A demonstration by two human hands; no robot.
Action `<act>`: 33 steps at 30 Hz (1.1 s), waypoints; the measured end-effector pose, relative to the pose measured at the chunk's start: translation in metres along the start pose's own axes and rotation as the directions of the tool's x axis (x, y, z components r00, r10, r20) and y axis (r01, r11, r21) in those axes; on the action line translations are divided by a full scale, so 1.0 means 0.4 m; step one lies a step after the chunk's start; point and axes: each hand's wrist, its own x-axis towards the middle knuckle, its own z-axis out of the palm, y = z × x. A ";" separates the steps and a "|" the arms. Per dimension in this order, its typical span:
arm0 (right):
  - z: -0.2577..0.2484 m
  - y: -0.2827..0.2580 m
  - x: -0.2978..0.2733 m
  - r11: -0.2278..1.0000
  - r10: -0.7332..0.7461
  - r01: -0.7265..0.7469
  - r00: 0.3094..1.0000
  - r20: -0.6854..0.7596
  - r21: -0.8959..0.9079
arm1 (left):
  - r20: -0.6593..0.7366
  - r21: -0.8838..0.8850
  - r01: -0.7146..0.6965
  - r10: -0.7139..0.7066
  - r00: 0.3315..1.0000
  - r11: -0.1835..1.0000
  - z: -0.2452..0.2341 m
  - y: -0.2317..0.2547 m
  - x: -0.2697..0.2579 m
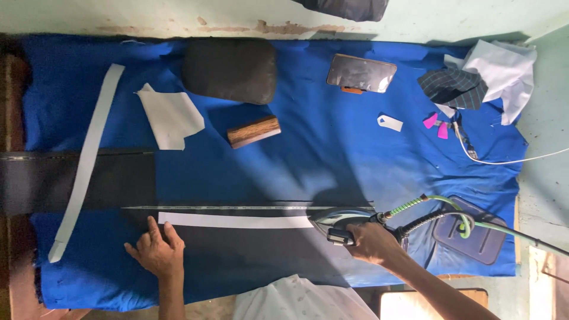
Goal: The person irons a long white strip of fabric placed on a blue work surface. They use a steam iron and a wooden block to press the fabric, moving the iron back and forth along the strip. The person also handles a dark fabric piece and a white cloth during the process.
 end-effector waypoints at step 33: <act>-0.015 0.021 -0.010 0.999 -0.042 0.042 0.997 -0.069 0.005 | 0.116 -0.498 -0.314 0.420 0.900 0.809 -0.111 0.299 -0.126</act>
